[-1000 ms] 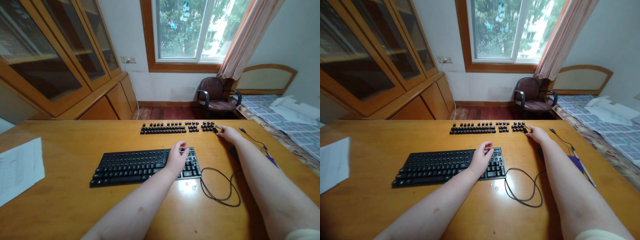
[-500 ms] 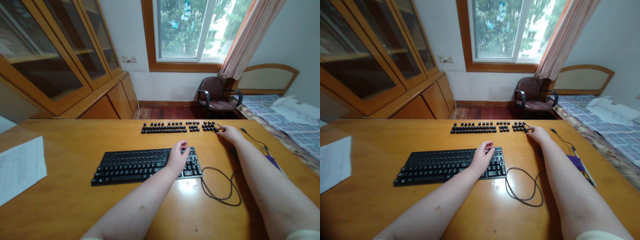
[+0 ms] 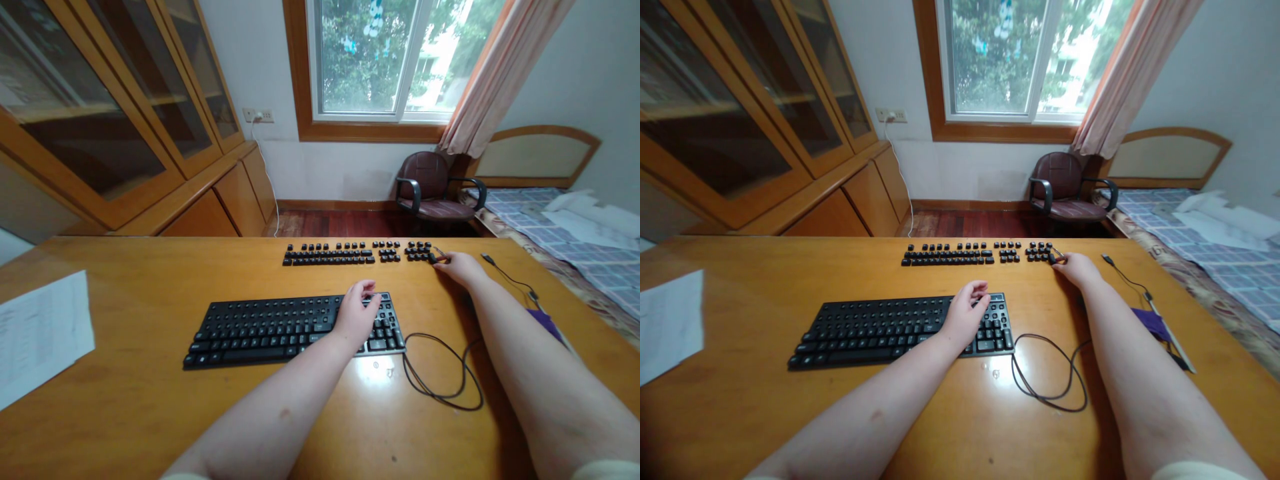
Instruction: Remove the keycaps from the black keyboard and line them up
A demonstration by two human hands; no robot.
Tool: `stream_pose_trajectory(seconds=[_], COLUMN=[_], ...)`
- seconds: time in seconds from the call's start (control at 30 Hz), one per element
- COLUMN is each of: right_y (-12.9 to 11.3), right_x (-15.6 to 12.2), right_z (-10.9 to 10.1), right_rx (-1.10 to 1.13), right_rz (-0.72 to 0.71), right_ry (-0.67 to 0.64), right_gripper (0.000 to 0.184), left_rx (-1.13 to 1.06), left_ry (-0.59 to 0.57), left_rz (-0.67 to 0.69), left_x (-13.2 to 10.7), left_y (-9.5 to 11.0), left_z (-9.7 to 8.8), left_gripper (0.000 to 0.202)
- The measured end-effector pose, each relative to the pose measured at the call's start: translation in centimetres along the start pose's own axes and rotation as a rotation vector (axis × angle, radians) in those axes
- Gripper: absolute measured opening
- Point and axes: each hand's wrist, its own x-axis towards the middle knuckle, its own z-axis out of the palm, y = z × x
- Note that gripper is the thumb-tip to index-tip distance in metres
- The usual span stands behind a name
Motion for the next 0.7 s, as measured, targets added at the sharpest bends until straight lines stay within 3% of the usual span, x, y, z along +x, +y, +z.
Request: stream_pose_trajectory(seconds=[0.17, 0.27, 0.37, 0.53, 0.7], right_y=[-1.5, -3.7, -6.3, -9.1, -9.8], right_x=[-1.9, -5.4, -9.9, -14.9, -15.4], right_z=[-1.7, -3.4, -4.1, -1.2, 2.0], right_rx=[0.172, 0.433, 0.445, 0.628, 0.651], right_rz=[-0.005, -0.218, -0.438, -0.495, -0.557], right_ry=[0.212, 0.298, 0.305, 0.073, 0.097], right_gripper=[0.036, 0.04, 0.038, 0.032, 0.017], left_rx=[-0.019, 0.125, 0.391, 0.628, 0.645], left_ry=[0.013, -0.036, -0.146, -0.346, -0.394], left_rz=[0.004, 0.037, 0.14, 0.287, 0.249], left_x=[0.0, -0.1, -0.4, -0.8, -0.4], left_y=[0.4, 1.4, 2.6, 3.0, 1.9], left_z=[0.0, -0.5, -1.0, -1.3, -1.4], left_gripper=[0.023, 0.019, 0.019, 0.019, 0.032])
